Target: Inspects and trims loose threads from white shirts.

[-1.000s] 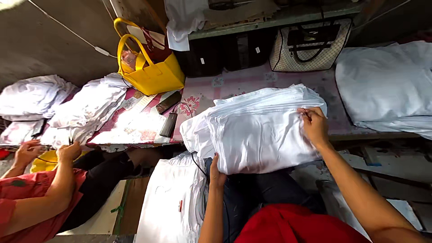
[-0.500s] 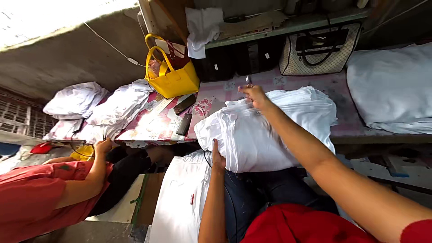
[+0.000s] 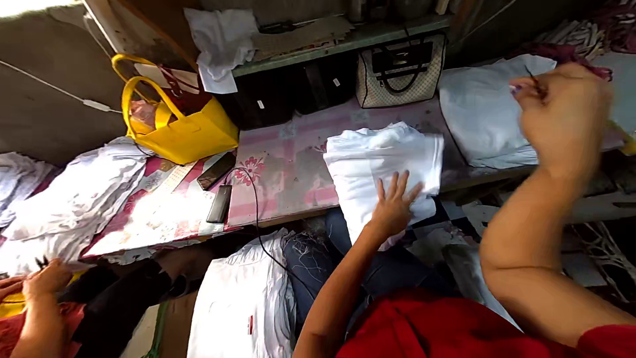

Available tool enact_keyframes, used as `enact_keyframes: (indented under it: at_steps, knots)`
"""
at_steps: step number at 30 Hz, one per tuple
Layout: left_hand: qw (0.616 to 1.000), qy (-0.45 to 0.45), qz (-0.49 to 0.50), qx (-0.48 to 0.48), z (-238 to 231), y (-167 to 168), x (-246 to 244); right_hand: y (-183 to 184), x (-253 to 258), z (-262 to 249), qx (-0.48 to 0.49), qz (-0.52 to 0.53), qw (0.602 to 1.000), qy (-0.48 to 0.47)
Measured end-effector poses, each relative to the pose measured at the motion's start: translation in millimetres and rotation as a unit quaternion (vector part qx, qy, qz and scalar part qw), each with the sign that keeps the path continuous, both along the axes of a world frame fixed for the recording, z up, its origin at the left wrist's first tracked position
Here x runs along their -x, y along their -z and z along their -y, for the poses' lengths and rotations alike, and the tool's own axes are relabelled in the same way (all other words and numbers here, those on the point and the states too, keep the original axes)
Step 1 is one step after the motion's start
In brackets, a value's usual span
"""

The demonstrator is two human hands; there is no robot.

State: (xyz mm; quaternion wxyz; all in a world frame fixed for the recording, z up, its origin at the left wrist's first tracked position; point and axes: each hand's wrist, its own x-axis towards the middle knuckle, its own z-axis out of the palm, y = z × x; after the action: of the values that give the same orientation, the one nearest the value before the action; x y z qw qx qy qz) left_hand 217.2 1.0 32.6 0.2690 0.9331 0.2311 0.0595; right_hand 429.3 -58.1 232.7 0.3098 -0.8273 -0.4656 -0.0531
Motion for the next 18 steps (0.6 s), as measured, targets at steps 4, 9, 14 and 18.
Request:
enact_keyframes:
  at_steps: [4,9,14,18]
  knots:
    - [0.919,0.071,0.157,0.354,42,17,65,28,33,-61,-0.115,0.015,0.967,-0.228]
    - [0.681,-0.236,0.212,0.660,74,80,167,130,57,-156,0.098,-0.051,0.909,-0.402]
    - [0.470,-0.353,0.454,0.670,74,56,105,178,87,-181,0.225,-0.115,0.901,-0.352]
    - [0.506,-0.450,0.451,0.581,61,-3,117,165,91,-147,0.179,-0.163,0.918,-0.313]
